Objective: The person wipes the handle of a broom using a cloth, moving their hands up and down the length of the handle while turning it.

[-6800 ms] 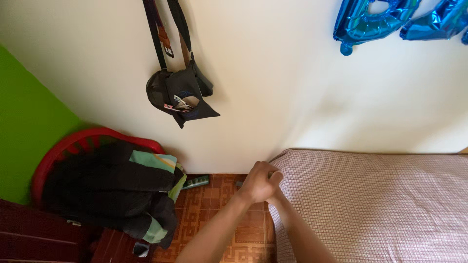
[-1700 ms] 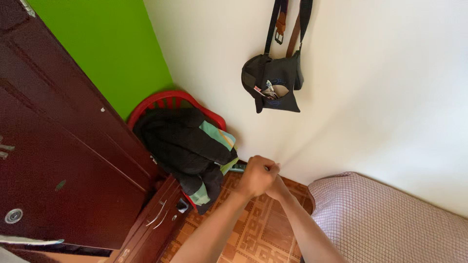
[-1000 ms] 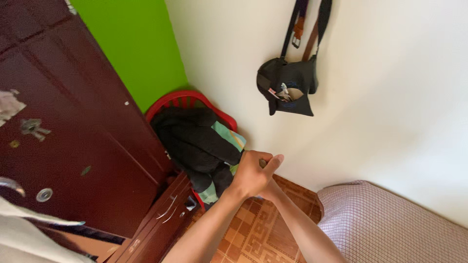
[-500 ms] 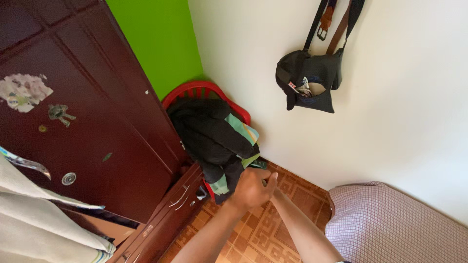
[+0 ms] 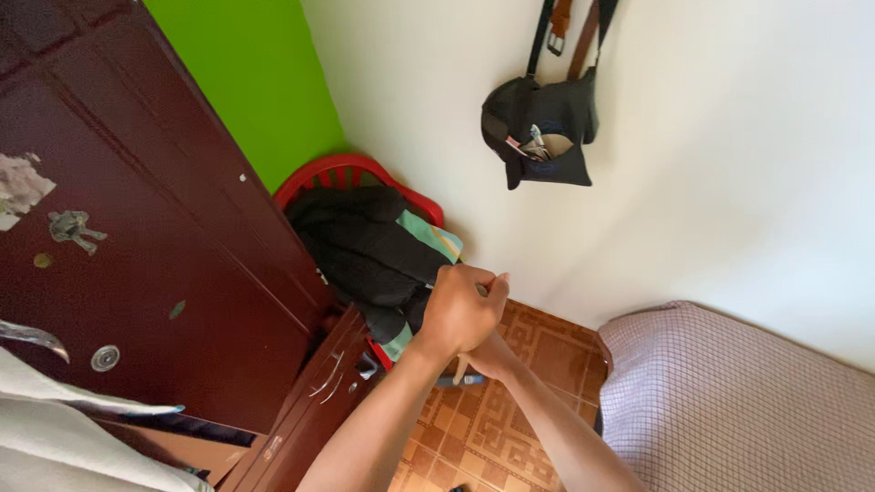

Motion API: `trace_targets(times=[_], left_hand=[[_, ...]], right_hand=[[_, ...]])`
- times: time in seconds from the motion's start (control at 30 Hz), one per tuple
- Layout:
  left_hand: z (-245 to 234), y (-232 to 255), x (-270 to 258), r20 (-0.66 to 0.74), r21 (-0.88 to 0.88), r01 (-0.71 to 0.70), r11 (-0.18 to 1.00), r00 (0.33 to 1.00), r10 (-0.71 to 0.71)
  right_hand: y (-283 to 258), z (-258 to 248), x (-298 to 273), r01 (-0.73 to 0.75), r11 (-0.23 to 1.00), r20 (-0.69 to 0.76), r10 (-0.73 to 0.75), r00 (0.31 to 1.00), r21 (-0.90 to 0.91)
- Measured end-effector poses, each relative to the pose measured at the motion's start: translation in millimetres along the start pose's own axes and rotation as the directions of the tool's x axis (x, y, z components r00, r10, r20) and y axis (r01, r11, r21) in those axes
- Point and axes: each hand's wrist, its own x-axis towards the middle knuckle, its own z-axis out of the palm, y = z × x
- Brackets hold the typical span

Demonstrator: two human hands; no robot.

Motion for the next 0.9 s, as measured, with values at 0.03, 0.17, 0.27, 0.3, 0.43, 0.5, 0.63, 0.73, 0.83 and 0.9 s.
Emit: trace_targets(times=[0.03,0.17,0.27,0.3,0.43,0.5,0.63,0.73,0.83,0.9], left_hand=[[0.8,7.2,-3.1,-0.01,-0.004,-0.01,1.0,1.0,0.01],[17.4,28.8,-19.0,-0.06,0.008,0.014,1.0,0.998,-0.013],[37.7,33.7,-32.3,-0.157,-0.113,-0.115,0.987,0.983,0.096],[44.8,33.0,-37.0,-0.201,-0.17,-0.19,0.967,0.967,0.155],[77.5,24.5,-55.0,-0.249,-0.328,-0.258,0.909,0.952,0.18],[92.7,17.0,-65.4,-0.266,-0.342,-0.288,0.895,0.943,0.201],[120.5,5.5,-93.8,-0.191,-0.292,-0.146,0.945,0.977,0.092],[136.5,0.0,-116.3,-0.118,-0.248,0.017,0.969,0.992,-0.047],[146.2,-3.7,-129.1,-0.095,-0.18,0.108,0.978,0.987,-0.126],[147.0,-2.4,-137.1,-0.125,-0.174,0.07,0.982,0.988,-0.092]], right_hand=[[-4.4,2.2,-6.9,0.022,0.999,-0.016,-0.022,1.0,0.03],[-13.3,1.2,-28.1,0.144,0.979,-0.098,-0.131,0.987,0.145],[-17.9,-9.5,-37.0,0.27,0.939,-0.142,-0.243,0.959,0.213],[-18.5,-13.1,-38.9,0.334,0.908,-0.156,-0.302,0.94,0.254],[3.1,-44.1,-57.3,0.179,0.968,-0.179,-0.147,0.973,0.178],[35.0,-54.6,-61.0,0.113,0.962,-0.206,-0.061,0.977,0.248],[116.4,-64.6,-78.6,-0.138,0.941,-0.125,0.184,0.975,0.309],[149.8,-62.0,-96.8,-0.209,0.976,-0.04,0.212,0.976,0.067],[150.8,-60.0,-120.6,-0.072,0.954,0.059,0.093,0.994,-0.292],[136.7,-51.4,-131.7,-0.32,0.943,0.043,0.317,0.947,0.094]])
